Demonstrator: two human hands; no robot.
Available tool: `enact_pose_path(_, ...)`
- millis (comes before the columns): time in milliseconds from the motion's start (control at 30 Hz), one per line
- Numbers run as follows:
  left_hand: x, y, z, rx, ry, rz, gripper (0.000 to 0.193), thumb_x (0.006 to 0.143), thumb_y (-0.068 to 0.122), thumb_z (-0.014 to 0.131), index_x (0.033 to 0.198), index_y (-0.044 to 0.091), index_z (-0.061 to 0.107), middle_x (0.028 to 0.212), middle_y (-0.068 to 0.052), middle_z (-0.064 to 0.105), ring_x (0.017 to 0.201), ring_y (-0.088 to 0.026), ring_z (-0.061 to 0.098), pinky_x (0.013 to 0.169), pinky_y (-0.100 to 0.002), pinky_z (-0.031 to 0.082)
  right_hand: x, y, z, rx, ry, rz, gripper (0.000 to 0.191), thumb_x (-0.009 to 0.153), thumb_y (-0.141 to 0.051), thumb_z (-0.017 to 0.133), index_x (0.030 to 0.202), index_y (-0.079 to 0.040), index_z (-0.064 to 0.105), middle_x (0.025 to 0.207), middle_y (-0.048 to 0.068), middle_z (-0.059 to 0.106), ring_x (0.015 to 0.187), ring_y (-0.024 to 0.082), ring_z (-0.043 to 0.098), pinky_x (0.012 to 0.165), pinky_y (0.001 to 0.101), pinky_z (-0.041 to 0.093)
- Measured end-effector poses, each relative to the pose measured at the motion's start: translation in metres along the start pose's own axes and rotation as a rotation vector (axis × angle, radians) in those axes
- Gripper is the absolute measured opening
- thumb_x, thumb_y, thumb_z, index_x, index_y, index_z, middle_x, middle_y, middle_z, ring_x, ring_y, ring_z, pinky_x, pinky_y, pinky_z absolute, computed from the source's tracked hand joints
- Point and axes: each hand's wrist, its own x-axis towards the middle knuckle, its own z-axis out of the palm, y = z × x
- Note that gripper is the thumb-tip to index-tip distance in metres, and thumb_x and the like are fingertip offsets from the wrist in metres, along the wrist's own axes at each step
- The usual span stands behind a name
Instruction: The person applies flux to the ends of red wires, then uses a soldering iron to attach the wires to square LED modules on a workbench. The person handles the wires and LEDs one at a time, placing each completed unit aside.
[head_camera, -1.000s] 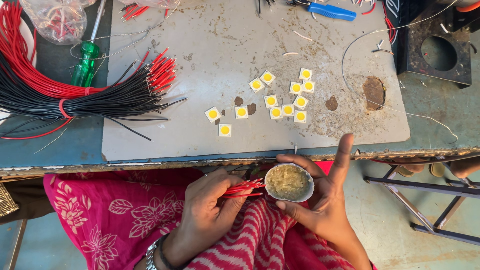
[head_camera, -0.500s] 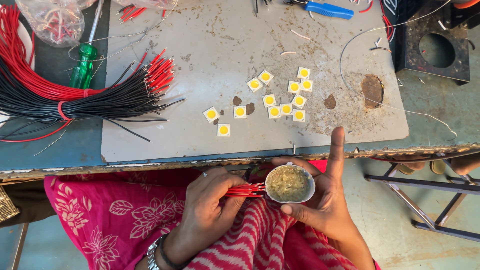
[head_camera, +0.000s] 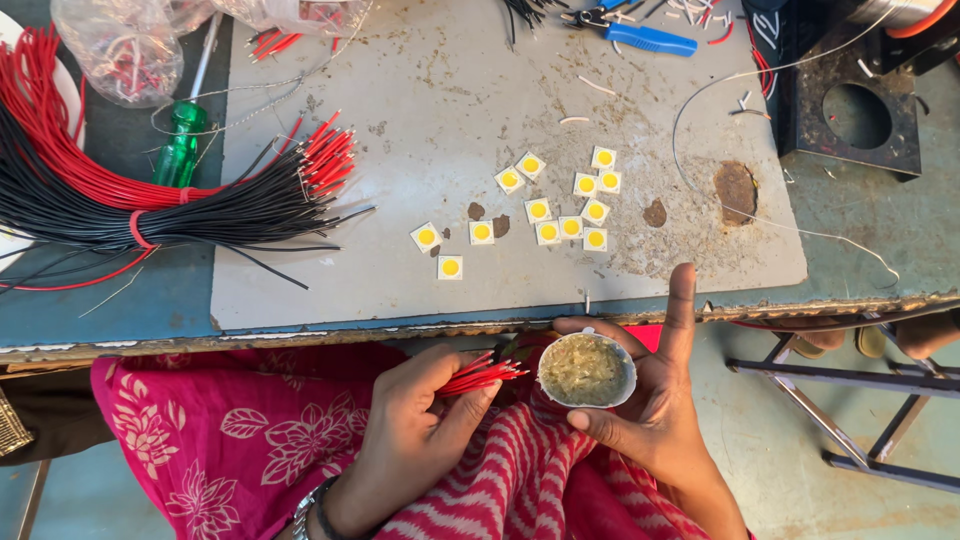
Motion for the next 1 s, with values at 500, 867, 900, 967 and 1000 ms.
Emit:
enact_pose_path(500,-0.001,-0.009,0.002,-0.327,-0.058,-0.207,0.014,0.099,0.011,0.064,0.1,-0.002,0.07,0.078,0.003,0.06,0.076,-0.001,0.046,0.062,-0.021,0.041,-0.003,0.01,-0.006,-0.166,0.029,-0.087,0.143,0.074,0.008,0.079,0.159,-0.032,-0.03,0.143,0.029,0.058,0.118,0.029,0.068,0.099,0.0408,0.057)
enact_pose_path(867,0.0,-0.012,0.007,-0.345,-0.052,-0.276,0.014,0.095,0.01,0.068,0.1,-0.003,0.071,0.085,0.0,0.068,0.08,-0.002,0.056,0.066,-0.02,0.051,-0.007,0.01,0.002,-0.328,0.041,-0.133,0.142,0.074,0.011,0.079,0.158,-0.033,-0.027,0.143,0.028,0.057,0.123,0.029,0.065,0.102,0.0418,0.056)
enact_pose_path(900,0.0,-0.012,0.007,-0.322,-0.048,-0.254,0.014,0.095,0.01,0.068,0.1,-0.003,0.071,0.085,0.0,0.069,0.081,-0.002,0.056,0.067,-0.02,0.051,-0.007,0.01,0.002,-0.331,0.044,-0.13,0.142,0.074,0.011,0.079,0.158,-0.033,-0.027,0.144,0.028,0.057,0.123,0.029,0.065,0.102,0.0418,0.056)
enact_pose_path(967,0.0,-0.011,0.006,-0.277,-0.04,-0.208,0.014,0.096,0.009,0.067,0.1,-0.003,0.07,0.086,-0.001,0.07,0.081,-0.002,0.057,0.069,-0.021,0.051,-0.007,0.011,0.002,-0.323,0.037,-0.132,0.142,0.074,0.011,0.078,0.158,-0.033,-0.028,0.144,0.028,0.057,0.123,0.029,0.064,0.102,0.042,0.056)
enact_pose_path(1000,0.0,-0.011,0.007,-0.279,-0.035,-0.228,0.013,0.095,0.009,0.067,0.099,-0.003,0.07,0.085,-0.001,0.07,0.081,-0.002,0.057,0.068,-0.021,0.051,-0.007,0.011,0.002,-0.319,0.034,-0.133,0.142,0.075,0.011,0.078,0.158,-0.033,-0.028,0.144,0.028,0.056,0.123,0.029,0.064,0.103,0.0421,0.055)
